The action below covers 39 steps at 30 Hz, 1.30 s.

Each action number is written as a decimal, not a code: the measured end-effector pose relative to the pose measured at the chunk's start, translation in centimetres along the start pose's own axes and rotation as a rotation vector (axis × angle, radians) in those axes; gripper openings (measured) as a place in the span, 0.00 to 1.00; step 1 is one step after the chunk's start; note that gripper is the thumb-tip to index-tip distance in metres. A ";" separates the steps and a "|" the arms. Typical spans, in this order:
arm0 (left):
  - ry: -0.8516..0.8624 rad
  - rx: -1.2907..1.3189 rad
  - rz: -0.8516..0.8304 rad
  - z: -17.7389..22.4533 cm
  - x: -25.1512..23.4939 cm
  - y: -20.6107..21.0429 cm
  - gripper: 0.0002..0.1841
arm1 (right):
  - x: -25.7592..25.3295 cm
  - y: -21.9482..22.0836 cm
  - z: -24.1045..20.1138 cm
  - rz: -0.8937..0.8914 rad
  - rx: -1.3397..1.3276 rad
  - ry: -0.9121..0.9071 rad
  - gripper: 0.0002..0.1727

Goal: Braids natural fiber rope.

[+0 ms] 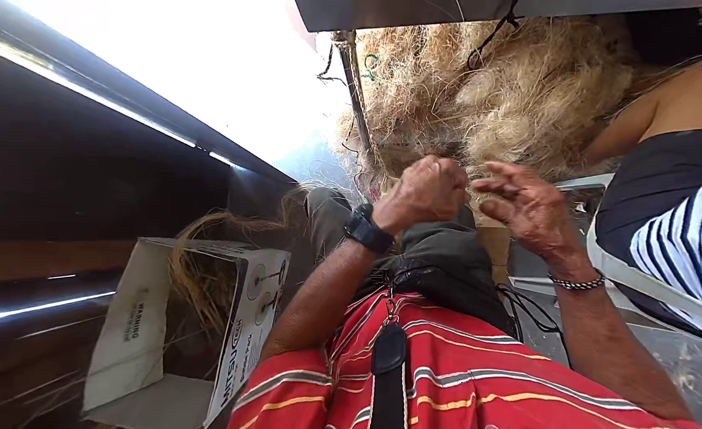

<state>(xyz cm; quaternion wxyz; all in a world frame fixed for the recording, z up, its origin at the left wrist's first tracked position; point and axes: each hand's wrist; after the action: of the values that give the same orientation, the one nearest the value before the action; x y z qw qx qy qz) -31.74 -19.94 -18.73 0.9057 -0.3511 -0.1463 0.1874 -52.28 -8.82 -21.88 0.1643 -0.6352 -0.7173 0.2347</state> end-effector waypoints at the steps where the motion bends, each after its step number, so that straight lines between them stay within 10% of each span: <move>1: 0.008 0.019 0.038 0.9 0.5 0.8 0.09 | -0.7 0.9 -0.9 -0.058 -0.145 -0.017 0.29; 8: -0.050 0.214 0.095 -2.9 3.3 4.6 0.13 | -1.0 3.5 1.7 -0.195 -0.345 0.026 0.03; 14: -0.219 0.303 0.076 -3.3 4.4 7.6 0.13 | -0.6 4.8 1.9 -0.410 -0.337 0.228 0.06; 29: -0.205 0.440 0.259 -4.5 7.6 7.9 0.12 | -0.2 7.3 2.5 -0.273 -0.211 -0.008 0.07; 35: -0.555 0.274 0.480 -9.3 8.5 6.3 0.24 | 1.0 4.7 3.6 -0.042 -0.314 0.074 0.05; 39: -0.464 0.317 0.492 -14.5 4.9 6.3 0.22 | 0.8 4.1 4.2 0.027 -0.489 0.039 0.05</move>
<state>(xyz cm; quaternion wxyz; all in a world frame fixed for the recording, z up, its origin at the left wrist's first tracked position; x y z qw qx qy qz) -23.14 -21.91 -32.74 0.8193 -0.1796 -0.2279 0.4945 -51.17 -8.26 -27.65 0.0162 -0.6701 -0.7408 0.0438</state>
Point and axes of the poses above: each hand's wrist, its own x-axis away from the middle knuckle, its own y-axis out of the palm, z = x × y, and after that the axes turned 8 degrees about -z, right-handed
